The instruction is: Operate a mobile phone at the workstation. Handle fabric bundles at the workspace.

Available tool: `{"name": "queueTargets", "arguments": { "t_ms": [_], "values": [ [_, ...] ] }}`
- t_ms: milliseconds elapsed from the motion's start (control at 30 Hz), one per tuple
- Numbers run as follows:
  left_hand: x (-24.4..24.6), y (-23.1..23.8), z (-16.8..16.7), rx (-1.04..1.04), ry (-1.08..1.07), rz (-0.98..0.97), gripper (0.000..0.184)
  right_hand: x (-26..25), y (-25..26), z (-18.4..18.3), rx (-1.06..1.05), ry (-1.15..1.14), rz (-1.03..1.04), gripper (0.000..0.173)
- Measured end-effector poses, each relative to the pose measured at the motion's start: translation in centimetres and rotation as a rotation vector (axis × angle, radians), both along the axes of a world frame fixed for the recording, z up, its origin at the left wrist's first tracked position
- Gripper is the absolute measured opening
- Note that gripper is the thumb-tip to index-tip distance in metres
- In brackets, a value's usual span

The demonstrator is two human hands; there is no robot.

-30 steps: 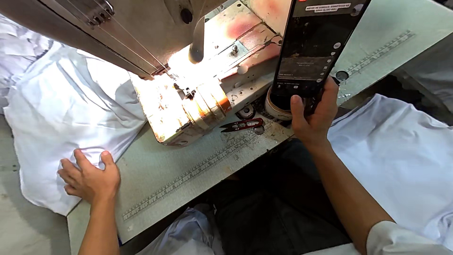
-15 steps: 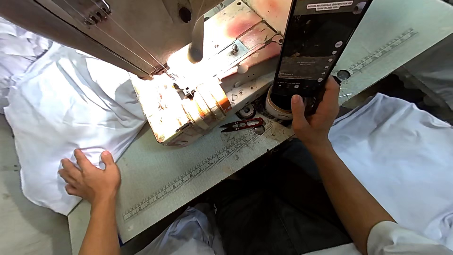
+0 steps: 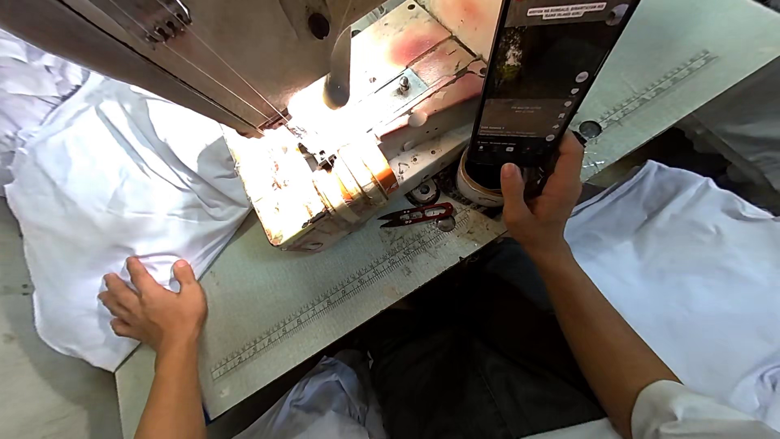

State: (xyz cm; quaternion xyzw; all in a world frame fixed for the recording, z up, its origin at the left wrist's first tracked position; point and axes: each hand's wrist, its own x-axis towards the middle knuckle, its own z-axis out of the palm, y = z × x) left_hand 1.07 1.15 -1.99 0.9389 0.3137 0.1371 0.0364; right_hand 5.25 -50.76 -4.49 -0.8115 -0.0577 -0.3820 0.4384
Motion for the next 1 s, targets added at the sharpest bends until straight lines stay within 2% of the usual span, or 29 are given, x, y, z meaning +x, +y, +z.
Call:
{"name": "queueTargets", "arguments": {
  "t_ms": [1000],
  "values": [
    [0.02, 0.03, -0.07, -0.008, 0.0, -0.002, 0.078, 0.02, -0.07, -0.05, -0.017, -0.003, -0.026, 0.058]
  ]
}}
